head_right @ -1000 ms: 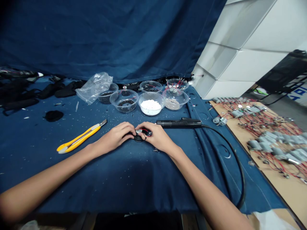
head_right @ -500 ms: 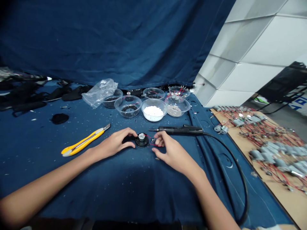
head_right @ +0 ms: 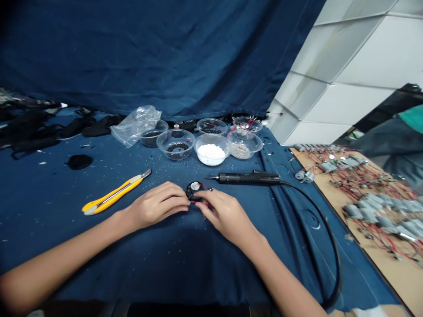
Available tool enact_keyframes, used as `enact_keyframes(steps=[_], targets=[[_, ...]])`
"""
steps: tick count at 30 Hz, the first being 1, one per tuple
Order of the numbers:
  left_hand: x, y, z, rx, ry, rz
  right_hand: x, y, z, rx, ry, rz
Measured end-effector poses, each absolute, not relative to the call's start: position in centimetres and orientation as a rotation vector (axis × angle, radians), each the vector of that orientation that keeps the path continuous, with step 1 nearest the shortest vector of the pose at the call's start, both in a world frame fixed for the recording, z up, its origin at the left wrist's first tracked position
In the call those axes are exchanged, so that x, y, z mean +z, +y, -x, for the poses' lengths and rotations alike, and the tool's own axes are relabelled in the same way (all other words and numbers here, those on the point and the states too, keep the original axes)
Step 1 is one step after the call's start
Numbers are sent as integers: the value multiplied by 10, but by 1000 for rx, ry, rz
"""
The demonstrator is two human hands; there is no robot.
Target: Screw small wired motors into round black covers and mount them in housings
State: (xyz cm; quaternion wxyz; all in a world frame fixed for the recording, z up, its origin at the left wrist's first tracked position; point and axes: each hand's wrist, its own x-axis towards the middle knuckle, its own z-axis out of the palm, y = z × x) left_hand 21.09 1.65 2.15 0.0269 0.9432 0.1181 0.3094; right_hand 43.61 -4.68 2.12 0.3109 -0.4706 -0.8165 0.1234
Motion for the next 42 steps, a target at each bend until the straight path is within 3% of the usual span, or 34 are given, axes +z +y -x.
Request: enact_keyframes(steps=[10,24,33,39,42], targets=[[18,28,-210,940,439,-2957,15,-42,-437,117,-2233,1329],[2,44,-217,641,560,-2853,0,-33,-425,113,-2292,1501],[0,45,-214,638,693,-2640,7,-32,-433,190,-2131,1526],[-9,46,-226,557,745,-2576,7,-27,-435,585,-1904,1422],[-8,44,-230,583,783,-2546,6,-20,-430,566,-1970,1406]])
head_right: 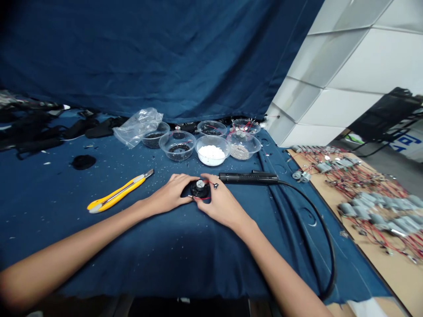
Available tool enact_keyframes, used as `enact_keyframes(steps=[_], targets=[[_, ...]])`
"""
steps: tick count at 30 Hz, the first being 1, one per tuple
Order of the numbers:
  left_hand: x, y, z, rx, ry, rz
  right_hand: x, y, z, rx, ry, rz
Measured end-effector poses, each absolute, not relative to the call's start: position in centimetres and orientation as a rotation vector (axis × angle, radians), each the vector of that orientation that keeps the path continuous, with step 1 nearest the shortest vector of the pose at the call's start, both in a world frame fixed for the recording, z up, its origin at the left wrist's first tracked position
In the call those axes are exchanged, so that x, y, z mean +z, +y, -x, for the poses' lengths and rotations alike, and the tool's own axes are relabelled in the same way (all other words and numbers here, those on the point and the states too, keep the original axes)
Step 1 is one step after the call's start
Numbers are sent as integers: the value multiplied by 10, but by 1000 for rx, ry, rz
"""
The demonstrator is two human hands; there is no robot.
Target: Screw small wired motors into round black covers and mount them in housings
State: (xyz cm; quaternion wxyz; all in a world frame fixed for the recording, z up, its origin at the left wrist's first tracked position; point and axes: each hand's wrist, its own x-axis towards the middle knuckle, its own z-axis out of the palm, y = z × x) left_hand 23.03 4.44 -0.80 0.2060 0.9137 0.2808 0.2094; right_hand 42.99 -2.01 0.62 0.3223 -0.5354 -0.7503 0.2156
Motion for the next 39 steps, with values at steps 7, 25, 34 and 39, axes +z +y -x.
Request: enact_keyframes(steps=[7,25,34,39], targets=[[3,32,-227,745,929,-2162,8,-8,-428,1042,-1555,1356],[18,40,-168,949,1203,-2170,-13,-14,-443,244,-2079,1425],[22,53,-114,832,1388,-2150,8,-26,-449,636,-1994,1472],[59,93,-118,765,1383,-2383,22,-20,-477,927,-1127,1583]])
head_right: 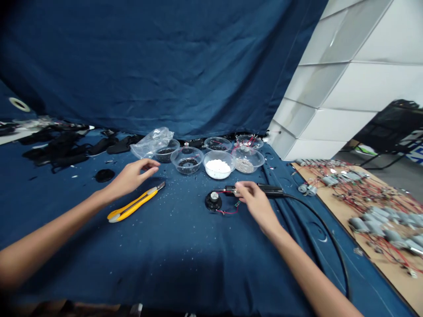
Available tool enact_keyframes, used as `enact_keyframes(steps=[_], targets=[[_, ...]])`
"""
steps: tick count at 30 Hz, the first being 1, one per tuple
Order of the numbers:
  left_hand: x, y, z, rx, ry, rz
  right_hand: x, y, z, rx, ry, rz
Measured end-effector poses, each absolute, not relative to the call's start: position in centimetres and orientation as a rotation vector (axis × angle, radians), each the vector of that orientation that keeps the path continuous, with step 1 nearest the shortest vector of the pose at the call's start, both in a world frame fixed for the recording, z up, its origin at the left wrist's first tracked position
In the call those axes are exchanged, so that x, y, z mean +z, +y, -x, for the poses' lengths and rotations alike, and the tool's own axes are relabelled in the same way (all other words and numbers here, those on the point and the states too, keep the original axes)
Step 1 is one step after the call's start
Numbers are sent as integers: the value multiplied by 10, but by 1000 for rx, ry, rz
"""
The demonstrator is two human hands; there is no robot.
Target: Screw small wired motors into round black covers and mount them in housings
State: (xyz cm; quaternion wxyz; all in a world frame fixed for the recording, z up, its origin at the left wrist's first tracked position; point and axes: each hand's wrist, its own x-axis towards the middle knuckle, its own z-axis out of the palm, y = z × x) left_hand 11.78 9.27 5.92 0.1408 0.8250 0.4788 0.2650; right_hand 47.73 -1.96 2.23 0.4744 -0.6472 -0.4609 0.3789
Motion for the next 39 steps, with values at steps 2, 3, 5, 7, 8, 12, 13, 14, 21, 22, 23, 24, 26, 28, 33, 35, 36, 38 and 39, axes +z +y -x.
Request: enact_keyframes(steps=[2,3,5,7,8,12,13,14,21,22,23,24,26,28,33,35,36,38,39], targets=[[74,118,-136,600,1291,-2565,26,-12,-490,1039,-763,1602],[79,132,-148,454,1232,-2654,29,-8,-497,1109,-634,1609],[82,159,-176,256,1154,-2699,35,1,-508,1223,-474,1664],[79,183,-203,25,1104,-2688,41,8,-519,1290,-417,1746],[75,193,-214,-87,1092,-2670,44,11,-525,1316,-404,1779],[62,215,-238,-393,1050,-2601,49,12,-543,1440,-348,1854],[61,216,-240,-425,1039,-2596,47,11,-547,1478,-332,1865],[60,217,-241,-441,1029,-2598,45,10,-550,1515,-314,1874],[63,214,-241,-336,1003,-2662,21,10,-549,1399,-264,1881],[63,213,-242,-309,1009,-2673,19,10,-545,1337,-284,1852],[63,213,-242,-282,1017,-2682,17,10,-540,1271,-308,1806],[63,212,-243,-253,1031,-2690,15,9,-535,1202,-333,1748],[62,211,-243,-180,1076,-2699,12,8,-523,1029,-378,1609],[62,209,-243,-80,1142,-2699,11,9,-511,830,-396,1483],[63,201,-241,189,1244,-2659,18,22,-496,467,-331,1308],[63,196,-239,278,1251,-2625,24,27,-495,422,-291,1274],[63,193,-238,312,1252,-2605,26,28,-494,415,-275,1261],[61,190,-235,356,1248,-2563,31,29,-493,417,-253,1243],[60,188,-234,367,1243,-2544,32,28,-492,423,-247,1238]])
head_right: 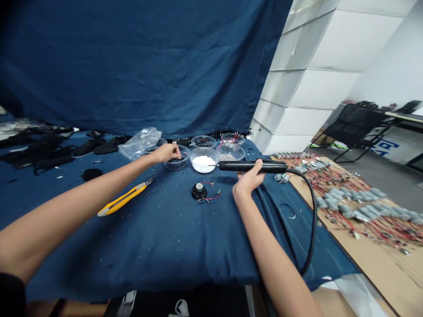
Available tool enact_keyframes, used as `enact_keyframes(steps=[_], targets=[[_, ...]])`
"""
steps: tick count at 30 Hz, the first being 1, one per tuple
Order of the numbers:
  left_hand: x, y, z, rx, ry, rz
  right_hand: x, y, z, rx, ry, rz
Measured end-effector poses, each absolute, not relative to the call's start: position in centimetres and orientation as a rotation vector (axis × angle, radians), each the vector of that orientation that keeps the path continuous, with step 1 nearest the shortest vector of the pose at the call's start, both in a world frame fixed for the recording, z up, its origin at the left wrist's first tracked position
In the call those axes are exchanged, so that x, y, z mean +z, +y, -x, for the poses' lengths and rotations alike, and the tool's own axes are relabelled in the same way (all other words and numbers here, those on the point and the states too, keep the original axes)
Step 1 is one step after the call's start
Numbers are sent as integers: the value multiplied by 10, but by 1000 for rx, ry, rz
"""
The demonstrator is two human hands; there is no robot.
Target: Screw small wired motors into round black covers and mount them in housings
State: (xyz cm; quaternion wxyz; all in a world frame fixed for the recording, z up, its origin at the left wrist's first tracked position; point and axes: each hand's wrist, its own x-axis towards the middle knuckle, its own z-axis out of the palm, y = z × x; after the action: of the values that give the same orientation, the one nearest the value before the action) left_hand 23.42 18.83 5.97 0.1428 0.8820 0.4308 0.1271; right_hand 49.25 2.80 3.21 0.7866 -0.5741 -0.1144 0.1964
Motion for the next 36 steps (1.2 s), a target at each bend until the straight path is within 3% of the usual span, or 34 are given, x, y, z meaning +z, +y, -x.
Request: enact_keyframes(steps=[6,16,36], targets=[[62,176,-233,503,1234,-2451,39,11,-494,502,-208,1120],[57,41,-257,1242,962,-2075,52,-16,-479,580,-142,830],[37,15,-255,1229,1029,-2018,35,-16,-445,816,-90,824]])
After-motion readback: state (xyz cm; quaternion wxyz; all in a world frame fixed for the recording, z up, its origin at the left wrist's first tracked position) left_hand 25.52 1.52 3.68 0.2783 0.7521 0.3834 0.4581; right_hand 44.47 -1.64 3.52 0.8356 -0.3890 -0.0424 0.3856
